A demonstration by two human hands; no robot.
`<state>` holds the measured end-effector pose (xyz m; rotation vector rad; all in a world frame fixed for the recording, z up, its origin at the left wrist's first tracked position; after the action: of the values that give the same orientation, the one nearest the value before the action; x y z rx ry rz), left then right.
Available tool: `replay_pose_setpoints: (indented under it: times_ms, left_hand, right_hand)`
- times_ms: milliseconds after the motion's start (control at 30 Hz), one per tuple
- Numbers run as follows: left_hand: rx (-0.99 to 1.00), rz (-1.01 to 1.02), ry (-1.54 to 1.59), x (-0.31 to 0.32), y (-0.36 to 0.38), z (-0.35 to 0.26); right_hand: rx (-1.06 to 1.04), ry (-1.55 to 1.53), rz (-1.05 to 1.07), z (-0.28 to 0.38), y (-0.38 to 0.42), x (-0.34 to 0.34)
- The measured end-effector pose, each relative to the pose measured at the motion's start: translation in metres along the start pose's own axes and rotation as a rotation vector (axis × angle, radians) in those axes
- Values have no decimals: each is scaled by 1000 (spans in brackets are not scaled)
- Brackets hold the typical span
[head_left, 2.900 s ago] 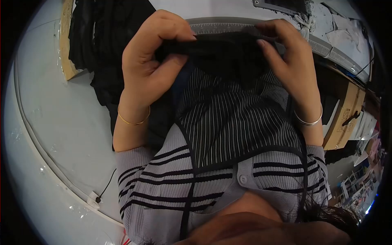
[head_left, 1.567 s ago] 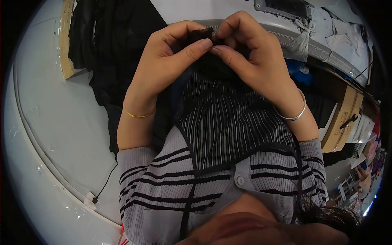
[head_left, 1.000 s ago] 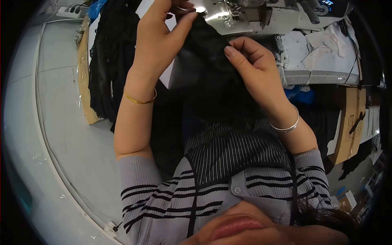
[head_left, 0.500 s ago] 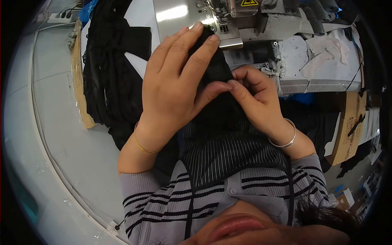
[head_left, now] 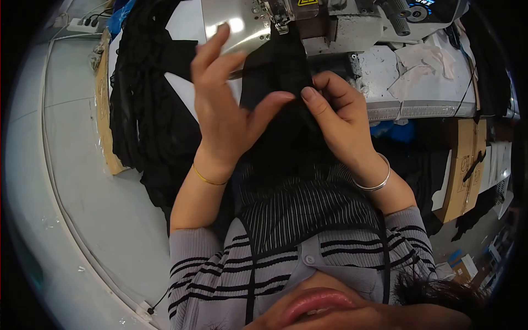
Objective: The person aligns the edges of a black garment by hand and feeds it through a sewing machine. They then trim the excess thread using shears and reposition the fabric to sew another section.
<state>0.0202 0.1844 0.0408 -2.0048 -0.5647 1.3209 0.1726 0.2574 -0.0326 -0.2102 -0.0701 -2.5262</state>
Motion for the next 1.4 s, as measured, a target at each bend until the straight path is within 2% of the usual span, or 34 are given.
replay_pose_setpoints:
  times_ms: [33,67,100,167,200,267,300,333,367,433,500,533,600,633,700,767,800,867,967,1033,1100,1167,1300,1367,1400]
  left_hand:
    - [-84,-289,165,-16,16,11]
    - [-227,-368,209,-21,35,18]
    - [-231,-359,210,-23,44,17]
    - [-805,199,303,14,81,43]
    - [-542,262,273,13,81,38]
    - [-855,186,661,-5,75,33]
    - [-920,127,761,-24,71,38]
    - [-780,-5,549,-54,66,58]
    - [-584,-14,368,-70,33,51]
    - [-294,-40,44,-82,1,74]
    - [-193,134,-268,-62,-19,60]
    - [-238,69,-22,-57,-11,76]
    - [-285,-18,34,-57,4,85]
    - [-274,-4,-16,-55,11,73]
    - [-214,13,-110,-55,27,53]
    - [-154,30,-136,-59,40,41]
    - [-148,62,-125,-60,45,38]
    - [-159,89,-209,-62,45,22]
    - [-155,98,-179,-62,41,16]
    - [-104,111,-166,-62,33,14]
    - [-52,128,-158,-58,23,1]
    - [94,107,-237,-55,13,-24]
    - [186,128,-226,-46,5,-35]
    - [233,152,-216,-39,6,-45]
    - [240,157,-202,-37,6,-48]
  right_hand:
    - [32,-12,38,-2,4,0]
    - [65,-28,67,-6,8,3]
    - [72,-32,63,-7,11,4]
    - [161,-113,115,-12,16,12]
    - [161,-108,115,-13,18,13]
    - [147,-90,193,-16,25,21]
    - [147,-92,158,-16,28,21]
    - [141,-129,209,-16,30,28]
    - [140,-160,248,-16,33,32]
    - [149,182,296,-18,32,39]
    - [-46,257,206,-3,39,32]
    - [-149,397,190,0,44,21]
    - [-326,626,51,3,62,-24]
    - [-240,756,69,-8,73,-52]
    - [-47,907,-52,-44,112,-130]
    - [269,966,-240,-93,174,-218]
    - [495,1047,-378,-101,213,-247]
    - [491,1395,-712,-141,291,-295]
    - [608,1371,-793,-186,350,-305]
    - [642,1183,-647,-202,356,-291]
    - [602,1125,-669,-196,358,-286]
    - [531,1070,-634,-179,354,-277]
    - [552,980,-601,-158,353,-279]
    - [441,832,-652,-149,347,-273]
    - [451,831,-665,-148,345,-271]
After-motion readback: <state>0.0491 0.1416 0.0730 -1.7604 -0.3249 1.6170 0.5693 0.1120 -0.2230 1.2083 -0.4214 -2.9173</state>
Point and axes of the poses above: each hand's wrist, its own y-axis away from the middle knuckle, its own x-axis out of the palm, z = x × y, the point moved 7 cm from there along -y, towards the middle knuckle, and after that the axes turned 4 degrees about x, right-handed, at the moved point
